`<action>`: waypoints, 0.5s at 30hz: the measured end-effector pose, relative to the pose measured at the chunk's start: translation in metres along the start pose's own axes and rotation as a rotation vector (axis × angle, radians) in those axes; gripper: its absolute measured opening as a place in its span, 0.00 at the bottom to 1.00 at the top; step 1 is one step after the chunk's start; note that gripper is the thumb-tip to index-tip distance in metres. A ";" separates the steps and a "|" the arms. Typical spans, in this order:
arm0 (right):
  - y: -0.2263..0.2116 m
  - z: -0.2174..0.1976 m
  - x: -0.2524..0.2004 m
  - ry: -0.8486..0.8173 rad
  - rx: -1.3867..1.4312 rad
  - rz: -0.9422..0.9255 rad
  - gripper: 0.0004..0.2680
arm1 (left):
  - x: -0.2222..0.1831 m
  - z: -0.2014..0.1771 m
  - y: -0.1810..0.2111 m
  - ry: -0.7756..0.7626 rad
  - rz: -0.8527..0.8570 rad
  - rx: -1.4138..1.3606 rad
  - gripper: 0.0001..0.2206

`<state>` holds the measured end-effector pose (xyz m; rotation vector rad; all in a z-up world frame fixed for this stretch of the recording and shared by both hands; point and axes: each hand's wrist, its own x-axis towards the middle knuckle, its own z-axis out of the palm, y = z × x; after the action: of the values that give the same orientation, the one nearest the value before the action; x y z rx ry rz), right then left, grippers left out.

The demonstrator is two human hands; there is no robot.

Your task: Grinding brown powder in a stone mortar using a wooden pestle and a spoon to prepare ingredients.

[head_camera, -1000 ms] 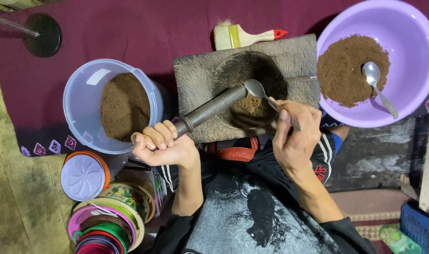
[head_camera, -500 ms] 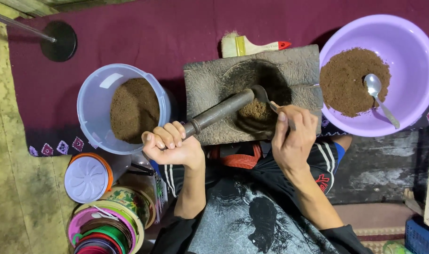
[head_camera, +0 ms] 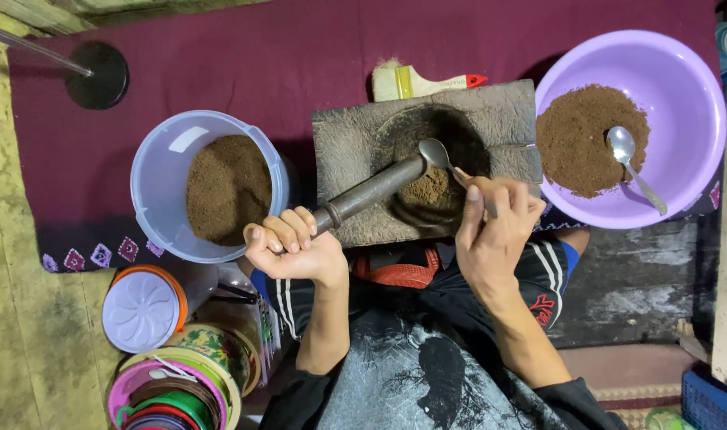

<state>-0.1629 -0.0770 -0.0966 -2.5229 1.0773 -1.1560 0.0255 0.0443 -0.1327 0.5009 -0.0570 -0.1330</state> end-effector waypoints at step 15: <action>0.002 0.006 -0.010 0.030 0.006 0.008 0.05 | 0.001 0.006 0.000 -0.010 -0.030 0.021 0.16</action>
<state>-0.1642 -0.0725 -0.1070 -2.5024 1.0889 -1.1961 0.0258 0.0413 -0.1279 0.5218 -0.0609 -0.1643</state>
